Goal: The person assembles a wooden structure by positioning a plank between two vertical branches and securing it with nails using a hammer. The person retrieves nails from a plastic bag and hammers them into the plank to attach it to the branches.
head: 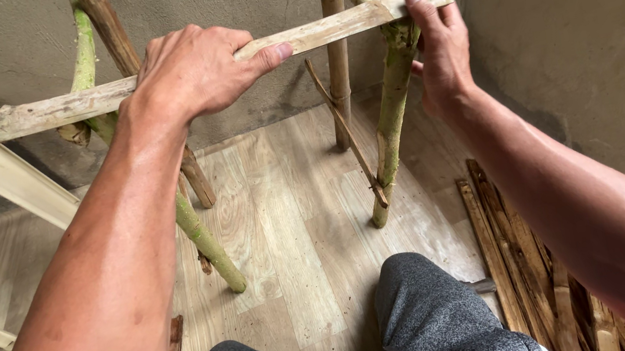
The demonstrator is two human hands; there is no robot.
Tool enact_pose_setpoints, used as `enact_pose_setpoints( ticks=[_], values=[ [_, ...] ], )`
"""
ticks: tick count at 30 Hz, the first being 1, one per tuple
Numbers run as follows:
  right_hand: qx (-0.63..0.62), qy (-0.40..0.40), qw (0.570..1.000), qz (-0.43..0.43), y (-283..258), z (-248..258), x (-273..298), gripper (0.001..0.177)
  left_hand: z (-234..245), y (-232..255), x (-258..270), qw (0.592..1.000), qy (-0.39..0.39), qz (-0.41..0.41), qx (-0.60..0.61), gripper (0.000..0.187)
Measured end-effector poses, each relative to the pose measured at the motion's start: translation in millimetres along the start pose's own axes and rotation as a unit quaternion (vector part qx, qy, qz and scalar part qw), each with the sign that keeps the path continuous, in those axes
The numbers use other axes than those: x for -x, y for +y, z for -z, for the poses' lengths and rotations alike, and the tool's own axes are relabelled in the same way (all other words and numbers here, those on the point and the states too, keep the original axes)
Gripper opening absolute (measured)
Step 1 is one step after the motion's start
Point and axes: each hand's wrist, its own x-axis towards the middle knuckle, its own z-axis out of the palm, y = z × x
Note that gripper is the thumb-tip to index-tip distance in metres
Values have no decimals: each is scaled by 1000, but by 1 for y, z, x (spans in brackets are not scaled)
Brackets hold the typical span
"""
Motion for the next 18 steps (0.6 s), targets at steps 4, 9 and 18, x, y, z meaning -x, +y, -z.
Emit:
enact_pose_setpoints(
  ticks=[4, 9, 18],
  values=[
    [-34, -11, 999, -5, 4, -3, -4, 50, 2, 2, 1, 1000, 9, -2, -5, 62],
    [-82, -19, 996, 27, 10, -6, -9, 45, -1, 1, 1, 1000, -13, 9, -22, 72],
    [-111, -13, 993, 42, 17, -16, -10, 43, -26, -25, 2, 954, 255, -152, -35, 62]
  ],
)
